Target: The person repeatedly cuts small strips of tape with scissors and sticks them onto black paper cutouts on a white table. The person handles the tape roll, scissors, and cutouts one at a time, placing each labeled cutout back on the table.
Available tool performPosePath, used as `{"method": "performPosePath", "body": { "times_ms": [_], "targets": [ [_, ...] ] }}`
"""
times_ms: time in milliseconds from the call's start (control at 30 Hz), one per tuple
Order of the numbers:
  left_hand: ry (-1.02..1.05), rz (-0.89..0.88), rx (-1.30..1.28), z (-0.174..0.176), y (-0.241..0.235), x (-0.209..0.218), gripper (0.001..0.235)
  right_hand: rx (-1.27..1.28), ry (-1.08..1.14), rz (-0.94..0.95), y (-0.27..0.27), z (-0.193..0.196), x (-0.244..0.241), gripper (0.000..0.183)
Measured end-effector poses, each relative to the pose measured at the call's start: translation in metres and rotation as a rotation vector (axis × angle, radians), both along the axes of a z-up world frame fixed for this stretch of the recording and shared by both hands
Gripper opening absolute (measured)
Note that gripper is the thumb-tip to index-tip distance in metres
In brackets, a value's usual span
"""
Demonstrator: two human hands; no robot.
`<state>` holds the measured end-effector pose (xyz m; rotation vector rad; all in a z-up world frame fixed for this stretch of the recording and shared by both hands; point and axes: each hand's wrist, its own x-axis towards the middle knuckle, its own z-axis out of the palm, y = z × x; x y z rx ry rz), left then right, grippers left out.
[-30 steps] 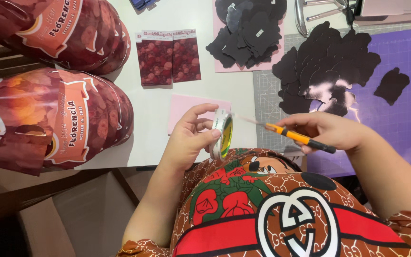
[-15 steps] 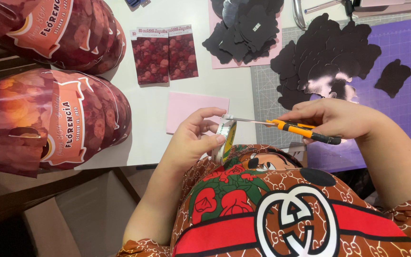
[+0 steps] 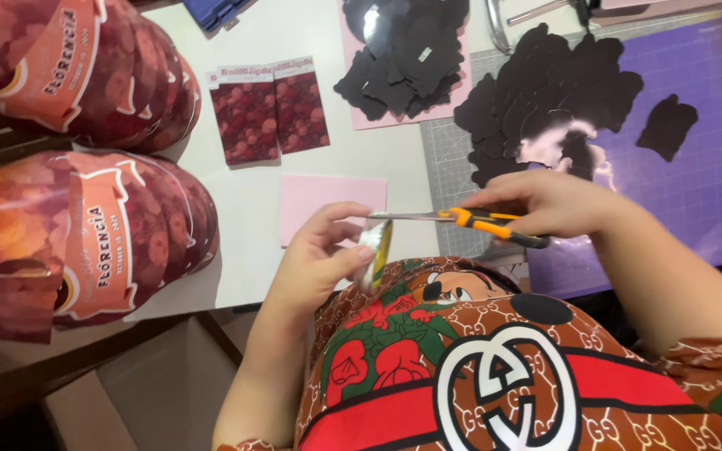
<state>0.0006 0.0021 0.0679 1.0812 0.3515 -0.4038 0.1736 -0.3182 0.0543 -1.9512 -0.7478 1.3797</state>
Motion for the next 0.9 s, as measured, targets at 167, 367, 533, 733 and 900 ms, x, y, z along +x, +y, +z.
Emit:
{"method": "performPosePath", "body": {
  "times_ms": [167,367,533,733,900],
  "targets": [
    [0.041,0.052,0.529,0.001,0.018,-0.008,0.05,0.155,-0.207,-0.174,0.018,-0.054,-0.024,0.062],
    [-0.045,-0.288,1.328,-0.068,0.006,0.001,0.053,0.0,-0.965,0.006,0.041,-0.133,-0.079,0.038],
    [-0.229,-0.138,1.334,-0.108,-0.02,-0.002,0.046,0.105,-0.896,-0.15,0.034,-0.124,-0.084,0.026],
    [0.077,-0.087,0.352,-0.085,-0.098,0.043,0.051,0.306,-0.292,-0.817,0.024,-0.098,-0.085,0.019],
    [-0.033,-0.077,0.149,-0.105,-0.127,0.062,0.049,0.269,-0.171,-1.147,0.014,-0.085,-0.081,0.02]
  ]
}}
